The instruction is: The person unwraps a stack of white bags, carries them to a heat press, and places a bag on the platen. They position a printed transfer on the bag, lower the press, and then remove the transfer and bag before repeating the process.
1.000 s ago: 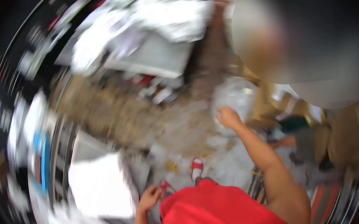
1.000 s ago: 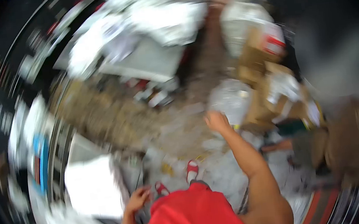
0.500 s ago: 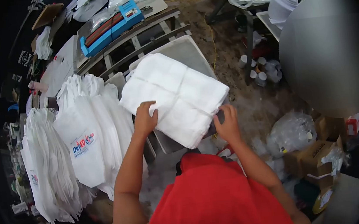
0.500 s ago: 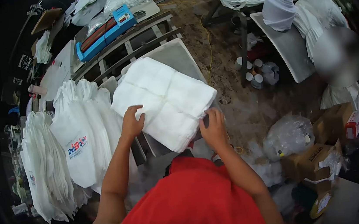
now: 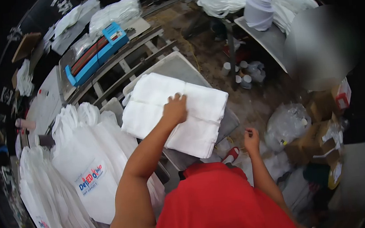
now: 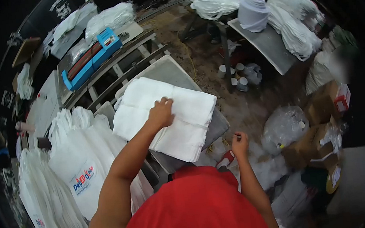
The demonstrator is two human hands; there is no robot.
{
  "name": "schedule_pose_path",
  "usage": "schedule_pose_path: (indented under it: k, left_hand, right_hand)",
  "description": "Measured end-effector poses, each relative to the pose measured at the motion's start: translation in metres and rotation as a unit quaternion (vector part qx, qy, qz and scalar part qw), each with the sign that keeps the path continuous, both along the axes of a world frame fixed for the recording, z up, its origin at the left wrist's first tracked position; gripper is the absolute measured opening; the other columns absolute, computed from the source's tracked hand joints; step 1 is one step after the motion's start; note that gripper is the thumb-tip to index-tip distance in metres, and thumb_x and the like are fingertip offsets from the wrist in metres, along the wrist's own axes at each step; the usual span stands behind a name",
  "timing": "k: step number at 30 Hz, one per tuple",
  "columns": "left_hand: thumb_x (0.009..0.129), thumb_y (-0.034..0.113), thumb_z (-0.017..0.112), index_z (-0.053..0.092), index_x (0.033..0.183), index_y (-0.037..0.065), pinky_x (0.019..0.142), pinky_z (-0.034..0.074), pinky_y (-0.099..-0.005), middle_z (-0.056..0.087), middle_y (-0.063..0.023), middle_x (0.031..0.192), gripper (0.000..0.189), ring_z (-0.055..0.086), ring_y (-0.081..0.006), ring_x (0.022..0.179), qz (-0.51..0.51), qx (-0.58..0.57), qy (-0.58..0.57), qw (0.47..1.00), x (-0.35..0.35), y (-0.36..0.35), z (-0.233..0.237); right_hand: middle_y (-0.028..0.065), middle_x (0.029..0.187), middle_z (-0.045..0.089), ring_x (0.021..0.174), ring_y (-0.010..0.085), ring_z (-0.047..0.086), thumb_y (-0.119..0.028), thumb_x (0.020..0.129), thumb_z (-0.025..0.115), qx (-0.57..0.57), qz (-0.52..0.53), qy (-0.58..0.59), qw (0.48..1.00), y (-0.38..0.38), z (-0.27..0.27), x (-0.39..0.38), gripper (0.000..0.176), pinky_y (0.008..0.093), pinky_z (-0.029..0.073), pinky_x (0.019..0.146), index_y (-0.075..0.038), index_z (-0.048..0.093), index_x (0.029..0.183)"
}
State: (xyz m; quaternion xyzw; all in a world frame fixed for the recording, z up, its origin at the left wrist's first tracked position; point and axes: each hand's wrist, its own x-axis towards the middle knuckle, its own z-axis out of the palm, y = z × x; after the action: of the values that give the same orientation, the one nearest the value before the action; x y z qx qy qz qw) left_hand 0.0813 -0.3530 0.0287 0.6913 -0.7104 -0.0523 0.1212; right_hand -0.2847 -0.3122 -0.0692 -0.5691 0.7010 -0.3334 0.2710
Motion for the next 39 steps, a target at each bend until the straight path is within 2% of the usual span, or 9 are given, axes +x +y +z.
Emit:
schedule_pose_path:
  k: [8,15,17,19,25,29,31,33,39]
  left_hand:
    - [0.081,0.022,0.058,0.064,0.087,-0.001,0.071,0.050,-0.0399,0.068,-0.0208,0.082,0.025,0.063,-0.0330,0.073,-0.192,0.140,0.338,0.911,-0.088,-0.021,0.085]
    - [0.071,0.041,0.081,0.029,0.152,0.025,0.096,0.049,-0.0528,0.048,-0.0268,0.134,0.097,0.051,-0.0464,0.121,-0.156,0.293,-0.049,0.942,-0.019,0.002,0.001]
    - [0.077,0.032,0.070,0.048,0.138,0.011,0.093,0.051,-0.0509,0.056,-0.0249,0.129,0.069,0.056,-0.0433,0.117,-0.130,0.301,-0.074,0.942,-0.030,0.022,0.003]
    - [0.077,0.027,0.061,0.069,0.086,-0.003,0.083,0.053,-0.0441,0.069,-0.0264,0.088,0.032,0.068,-0.0407,0.086,-0.244,0.310,0.042,0.918,-0.041,0.010,-0.009]
    - [0.088,0.035,0.065,0.066,0.079,0.002,0.059,0.048,-0.0341,0.060,-0.0088,0.064,0.034,0.058,-0.0183,0.062,-0.238,0.142,0.261,0.925,-0.045,0.002,0.176]
    - [0.095,0.029,0.063,0.068,0.106,0.005,0.070,0.055,-0.0360,0.068,-0.0015,0.087,0.027,0.065,-0.0197,0.073,-0.083,0.115,0.690,0.710,0.028,0.000,0.215]
    - [0.099,0.027,0.056,0.066,0.108,0.003,0.087,0.053,-0.0344,0.068,-0.0061,0.100,0.028,0.065,-0.0190,0.091,0.048,-0.045,0.843,0.534,0.023,0.011,0.179]
    - [0.099,0.027,0.056,0.065,0.113,0.003,0.087,0.053,-0.0346,0.068,-0.0071,0.103,0.029,0.065,-0.0200,0.092,0.061,-0.055,0.874,0.479,0.040,0.007,0.131]
    - [0.098,0.027,0.054,0.061,0.125,0.003,0.088,0.054,-0.0350,0.069,-0.0103,0.110,0.037,0.066,-0.0228,0.094,0.193,0.065,0.762,0.614,0.161,0.023,-0.066]
  right_hand:
    - [0.0085,0.101,0.067,0.088,0.0196,0.064,-0.017,0.089,0.064,0.165,-0.051,-0.099,0.980,0.040,-0.033,-0.024,0.018,0.0334,0.053,0.075,-0.006,0.068,0.102]
    - [0.0022,0.094,0.064,0.078,0.0126,0.060,-0.018,0.093,0.062,0.190,-0.070,-0.219,0.954,0.052,-0.004,-0.035,0.017,0.0272,0.050,0.059,-0.010,0.064,0.107]
    - [0.0027,0.094,0.063,0.077,0.0126,0.060,-0.017,0.093,0.062,0.188,-0.063,-0.217,0.956,0.057,-0.056,-0.063,0.018,0.0271,0.050,0.058,-0.009,0.063,0.108]
    - [0.0032,0.094,0.062,0.076,0.0126,0.060,-0.017,0.093,0.062,0.193,-0.050,-0.209,0.957,0.059,-0.057,-0.065,0.018,0.0271,0.050,0.058,-0.008,0.062,0.109]
    - [0.0070,0.104,0.065,0.086,0.0197,0.065,-0.022,0.095,0.061,0.253,-0.026,-0.303,0.918,0.032,-0.026,-0.029,0.029,0.0327,0.053,0.069,-0.005,0.060,0.118]
    - [0.0090,0.131,0.056,0.111,0.0239,0.059,-0.045,0.093,0.064,0.183,0.003,-0.442,0.878,0.013,0.062,0.016,0.063,0.0353,0.051,0.088,-0.010,0.044,0.141]
    - [0.0120,0.142,0.046,0.121,0.0269,0.053,-0.043,0.089,0.070,0.049,-0.031,-0.660,0.749,-0.009,0.078,0.013,0.081,0.0366,0.046,0.099,-0.008,0.030,0.151]
    - [0.0133,0.141,0.048,0.121,0.0263,0.054,-0.041,0.088,0.072,-0.006,0.015,-0.562,0.827,-0.021,0.136,0.005,0.084,0.0366,0.045,0.100,-0.006,0.029,0.151]
    - [0.0235,0.136,0.051,0.124,0.0324,0.053,-0.044,0.079,0.080,0.063,-0.036,-0.101,0.992,-0.043,0.081,0.021,0.092,0.0394,0.041,0.106,0.002,0.036,0.146]
